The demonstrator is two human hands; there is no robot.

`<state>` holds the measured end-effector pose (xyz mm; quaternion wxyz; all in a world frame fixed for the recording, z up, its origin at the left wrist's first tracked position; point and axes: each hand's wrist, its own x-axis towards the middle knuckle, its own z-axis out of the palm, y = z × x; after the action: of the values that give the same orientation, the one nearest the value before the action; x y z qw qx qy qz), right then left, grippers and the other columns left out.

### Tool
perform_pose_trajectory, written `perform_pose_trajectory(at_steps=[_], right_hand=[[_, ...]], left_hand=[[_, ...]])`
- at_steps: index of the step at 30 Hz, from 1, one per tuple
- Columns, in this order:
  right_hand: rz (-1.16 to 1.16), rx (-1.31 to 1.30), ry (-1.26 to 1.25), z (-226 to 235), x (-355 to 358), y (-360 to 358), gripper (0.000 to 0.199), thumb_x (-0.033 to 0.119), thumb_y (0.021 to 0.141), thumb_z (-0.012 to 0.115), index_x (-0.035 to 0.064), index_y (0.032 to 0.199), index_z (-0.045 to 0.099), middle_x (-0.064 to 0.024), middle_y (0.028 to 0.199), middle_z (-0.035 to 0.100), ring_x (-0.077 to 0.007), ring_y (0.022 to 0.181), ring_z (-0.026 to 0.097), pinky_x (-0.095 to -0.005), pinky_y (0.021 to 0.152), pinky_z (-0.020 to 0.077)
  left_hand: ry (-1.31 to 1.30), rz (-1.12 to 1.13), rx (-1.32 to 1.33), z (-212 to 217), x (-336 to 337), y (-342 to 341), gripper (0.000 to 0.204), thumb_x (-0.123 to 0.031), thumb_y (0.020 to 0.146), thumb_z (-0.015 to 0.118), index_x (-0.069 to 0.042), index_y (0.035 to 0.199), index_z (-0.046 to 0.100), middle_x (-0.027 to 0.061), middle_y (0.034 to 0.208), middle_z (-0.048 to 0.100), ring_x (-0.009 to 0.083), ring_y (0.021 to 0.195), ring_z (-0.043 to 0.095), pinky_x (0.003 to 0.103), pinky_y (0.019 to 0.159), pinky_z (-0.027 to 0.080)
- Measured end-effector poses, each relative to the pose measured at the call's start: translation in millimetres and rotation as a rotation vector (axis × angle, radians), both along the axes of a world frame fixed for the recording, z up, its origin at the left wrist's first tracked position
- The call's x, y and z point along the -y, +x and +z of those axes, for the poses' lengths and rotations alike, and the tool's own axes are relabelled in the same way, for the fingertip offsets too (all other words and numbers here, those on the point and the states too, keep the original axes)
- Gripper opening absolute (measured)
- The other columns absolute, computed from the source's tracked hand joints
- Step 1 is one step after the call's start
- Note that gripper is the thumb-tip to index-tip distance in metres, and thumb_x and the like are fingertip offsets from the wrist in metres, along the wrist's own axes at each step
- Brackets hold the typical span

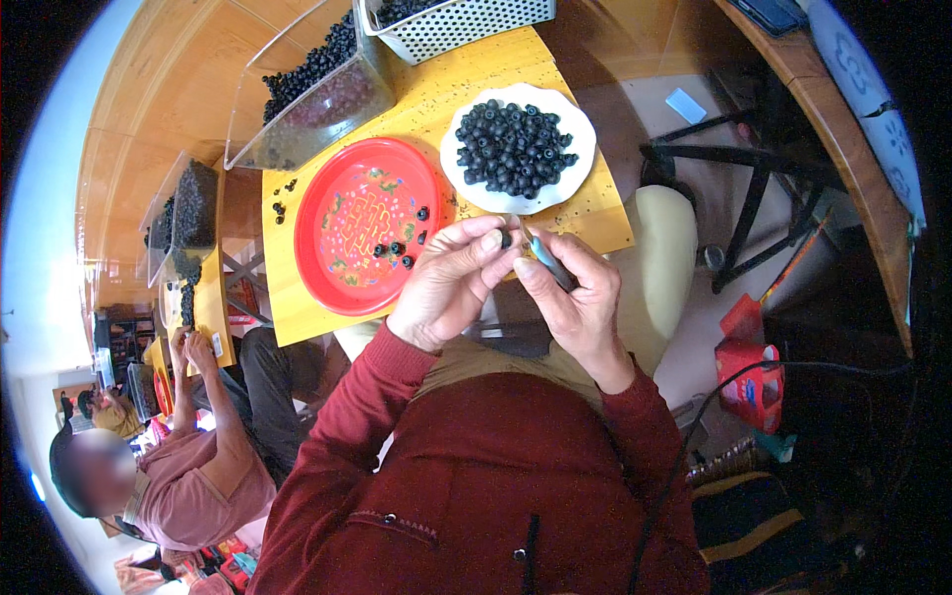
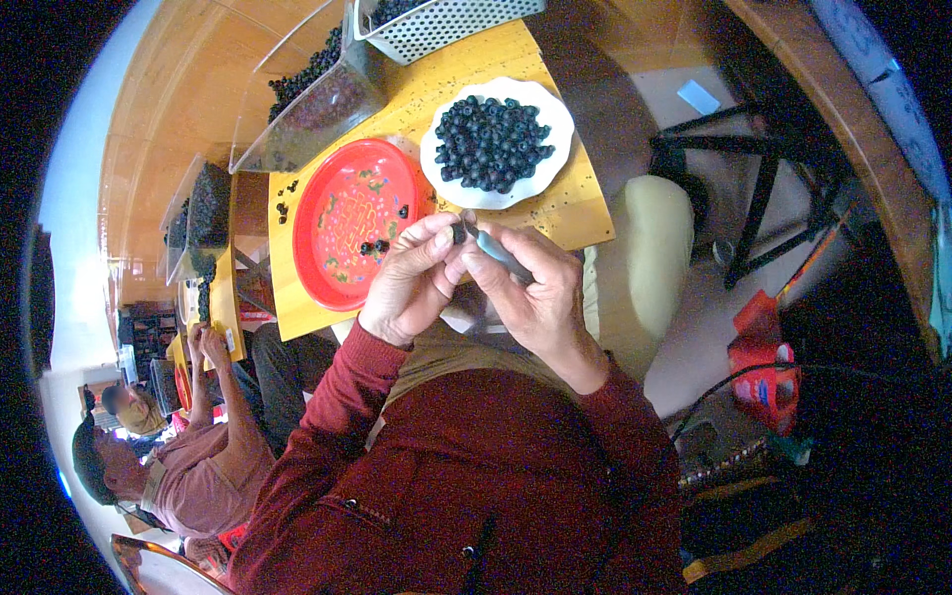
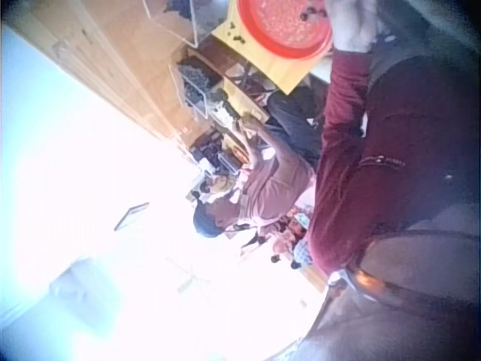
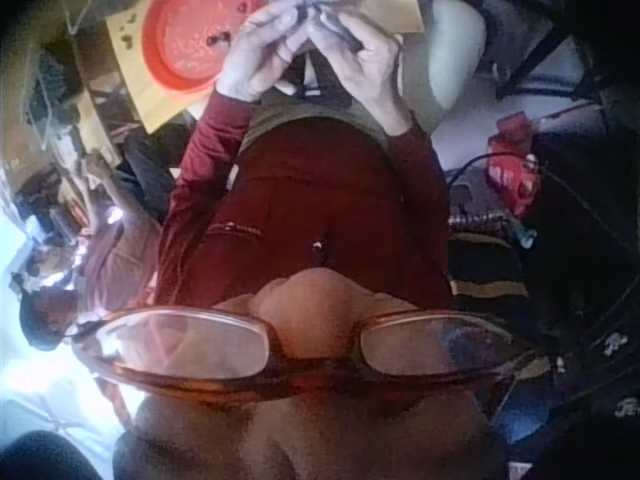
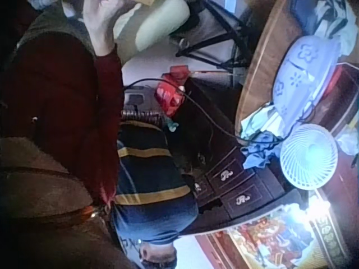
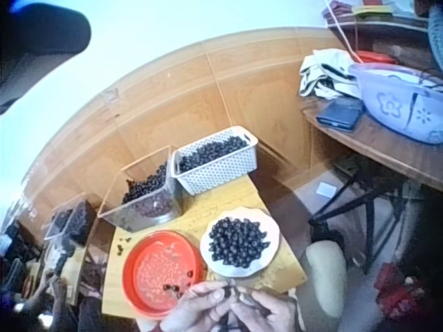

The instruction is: Sorting and de-stemming berries from one container to another at a workstation.

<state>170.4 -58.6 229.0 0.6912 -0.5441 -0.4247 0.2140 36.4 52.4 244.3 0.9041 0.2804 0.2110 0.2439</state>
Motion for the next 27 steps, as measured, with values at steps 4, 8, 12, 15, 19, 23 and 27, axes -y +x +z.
perform_pose_trajectory(at_steps=[4,8,12,15,19,23,27], right_hand=[[-0.061,0.14,0.077,1,-4,1,0.029,0.009,0.084,0.076,-0.0009,0.111,0.07,-0.0059,0.084,0.065,-0.012,0.075,0.061,-0.0252,0.065,0.0473],[-0.065,0.193,0.131,3,-1,2,0.025,0.009,0.083,0.078,-0.0001,0.105,0.071,-0.0063,0.084,0.066,-0.0143,0.074,0.062,-0.0264,0.065,0.0484],[-0.05,0.205,0.12,1,3,4,0.022,0.01,0.084,0.077,-0.0005,0.102,0.072,-0.0071,0.084,0.066,-0.0155,0.073,0.063,-0.0269,0.064,0.0486],[-0.027,0.181,0.134,5,5,5,0.021,0.013,0.085,0.076,-0.0009,0.101,0.072,-0.0075,0.085,0.067,-0.0161,0.073,0.063,-0.0273,0.065,0.0489],[0.041,0.114,0.082,7,9,9,0.017,0.012,0.09,0.071,-0.0024,0.098,0.071,-0.0067,0.084,0.066,-0.0144,0.074,0.062,-0.0262,0.067,0.048],[0.018,0.008,0.023,6,10,9,0.013,0.009,0.091,0.067,-0.0029,0.095,0.068,-0.0097,0.084,0.066,-0.0171,0.074,0.063,-0.0292,0.065,0.0484],[0.023,0.195,0.004,15,16,8,0.025,0.015,0.093,0.065,-0.0045,0.109,0.065,-0.0135,0.091,0.064,-0.0217,0.076,0.065,-0.0327,0.066,0.0498]], left_hand=[[-0.047,-0.033,0.039,4,9,0,0.022,-0.004,0.092,0.064,-0.001,0.114,0.065,0.0116,0.111,0.068,0.0201,0.104,0.066,0.033,0.091,0.056],[-0.067,-0.041,0.022,0,13,-2,0.02,-0.005,0.093,0.064,-0.002,0.113,0.065,0.0098,0.109,0.068,0.0188,0.101,0.066,0.034,0.091,0.056],[-0.077,-0.086,0.014,2,17,-3,0.019,-0.008,0.094,0.063,-0.005,0.113,0.066,0.0084,0.107,0.069,0.0181,0.099,0.066,0.035,0.09,0.056],[-0.061,-0.098,-0.001,5,18,-3,0.019,-0.008,0.094,0.063,-0.006,0.113,0.066,0.0085,0.106,0.069,0.0186,0.099,0.066,0.035,0.089,0.056],[-0.071,-0.105,-0.025,7,20,-2,0.018,-0.009,0.094,0.063,-0.006,0.113,0.065,0.0083,0.103,0.07,0.019,0.097,0.067,0.035,0.087,0.056],[-0.076,-0.141,0.017,3,20,-5,0.019,-0.009,0.095,0.063,-0.006,0.113,0.065,0.008,0.102,0.07,0.0194,0.097,0.067,0.035,0.086,0.056],[-0.084,-0.074,0.04,1,21,-2,0.016,-0.011,0.095,0.063,-0.007,0.11,0.064,0.0065,0.1,0.069,0.0188,0.094,0.067,0.035,0.088,0.055]])
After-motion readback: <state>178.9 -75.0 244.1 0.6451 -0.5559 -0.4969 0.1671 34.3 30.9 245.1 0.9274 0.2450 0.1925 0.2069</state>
